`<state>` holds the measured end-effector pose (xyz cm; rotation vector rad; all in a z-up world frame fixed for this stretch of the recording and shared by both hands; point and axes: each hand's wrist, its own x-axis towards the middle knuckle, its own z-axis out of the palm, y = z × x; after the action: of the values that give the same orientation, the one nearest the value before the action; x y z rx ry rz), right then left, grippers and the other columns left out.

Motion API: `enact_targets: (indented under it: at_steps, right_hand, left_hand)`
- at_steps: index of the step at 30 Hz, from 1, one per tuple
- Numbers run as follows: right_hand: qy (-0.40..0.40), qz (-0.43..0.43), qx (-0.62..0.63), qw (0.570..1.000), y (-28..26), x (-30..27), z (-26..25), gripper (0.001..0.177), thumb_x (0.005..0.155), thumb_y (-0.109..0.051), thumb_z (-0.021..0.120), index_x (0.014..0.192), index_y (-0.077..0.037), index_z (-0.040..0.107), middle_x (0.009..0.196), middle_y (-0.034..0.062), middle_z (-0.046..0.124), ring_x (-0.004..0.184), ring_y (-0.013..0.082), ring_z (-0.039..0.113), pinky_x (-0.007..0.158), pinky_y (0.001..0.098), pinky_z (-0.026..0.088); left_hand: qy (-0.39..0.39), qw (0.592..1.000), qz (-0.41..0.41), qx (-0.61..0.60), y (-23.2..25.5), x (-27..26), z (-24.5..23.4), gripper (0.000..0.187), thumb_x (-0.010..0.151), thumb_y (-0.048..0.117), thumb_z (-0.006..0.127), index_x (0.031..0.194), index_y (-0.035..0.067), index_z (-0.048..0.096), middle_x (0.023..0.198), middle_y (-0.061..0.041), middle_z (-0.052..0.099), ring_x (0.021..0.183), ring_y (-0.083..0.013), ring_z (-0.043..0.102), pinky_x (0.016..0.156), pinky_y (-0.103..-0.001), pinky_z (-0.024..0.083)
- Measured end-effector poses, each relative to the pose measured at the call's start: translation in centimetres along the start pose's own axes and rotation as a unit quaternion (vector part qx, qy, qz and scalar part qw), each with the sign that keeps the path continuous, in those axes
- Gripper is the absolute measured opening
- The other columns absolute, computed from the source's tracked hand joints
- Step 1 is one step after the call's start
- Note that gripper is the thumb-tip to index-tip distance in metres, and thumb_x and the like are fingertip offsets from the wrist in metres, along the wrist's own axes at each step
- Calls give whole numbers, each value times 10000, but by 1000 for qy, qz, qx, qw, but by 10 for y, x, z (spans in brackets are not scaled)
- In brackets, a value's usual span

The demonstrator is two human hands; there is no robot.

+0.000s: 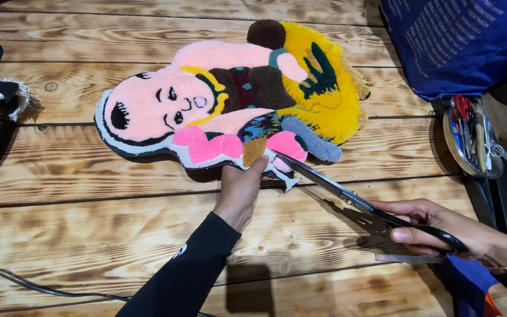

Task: The person trims the excess edges of a custom-shaped rug using large scissors.

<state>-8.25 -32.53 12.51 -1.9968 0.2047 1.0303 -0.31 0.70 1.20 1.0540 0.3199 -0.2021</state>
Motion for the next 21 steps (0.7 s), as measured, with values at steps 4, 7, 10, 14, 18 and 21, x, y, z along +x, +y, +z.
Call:
enact_targets:
  at_steps: [4, 7, 10, 14, 18, 21]
  right_hand:
    - [0, -10, -10, 1000, -15, 0, 6, 777, 847, -302, 780, 1572, -226, 509, 502, -3, 426, 435, 101, 393, 411, 299, 343]
    - [23, 24, -27, 999, -26, -1, 13, 774, 812, -294, 812, 1543, -233, 565, 501, 1, 435, 423, 110, 377, 403, 307, 307]
    - [41, 19, -59, 997, -23, 1, 13, 777, 810, -289, 827, 1542, -250, 569, 515, -12, 460, 430, 101, 384, 410, 303, 312]
    - [49, 11, -43, 998, -25, 0, 16, 775, 799, -286, 830, 1531, -254, 574, 521, -13, 459, 435, 96, 367, 410, 298, 292]
    - [56, 25, -53, 997, -30, 0, 19, 760, 810, -273, 836, 1529, -248, 591, 554, -22, 545, 460, 84, 399, 428, 290, 298]
    - [53, 32, -13, 998, -30, 0, 24, 778, 797, -252, 834, 1530, -252, 572, 559, -22, 562, 454, 85, 383, 423, 293, 287]
  left_hand:
    - [-2, 1000, -2, 8, -3, 1, -1, 207, 900, 98, 718, 1019, -71, 731, 940, -97, 761, 778, -143, 695, 669, -297, 553]
    - [2, 1000, -9, 8, -3, 0, -1, 206, 894, 95, 718, 1020, -66, 731, 940, -94, 762, 775, -148, 694, 663, -302, 550]
    - [-2, 1000, -8, 9, -3, 1, -1, 206, 894, 100, 717, 1020, -63, 731, 944, -95, 763, 780, -143, 698, 668, -300, 557]
    - [-8, 1000, -4, 8, -5, 3, -3, 209, 893, 104, 722, 1025, -58, 735, 948, -93, 766, 788, -143, 698, 673, -296, 554]
    - [0, 1000, -9, 19, -6, 3, -3, 206, 892, 109, 724, 1022, -51, 736, 951, -87, 765, 800, -148, 703, 676, -302, 561]
    - [-1, 1000, -6, 24, -4, 3, -3, 203, 890, 112, 724, 1025, -39, 729, 962, -83, 762, 807, -144, 702, 676, -300, 562]
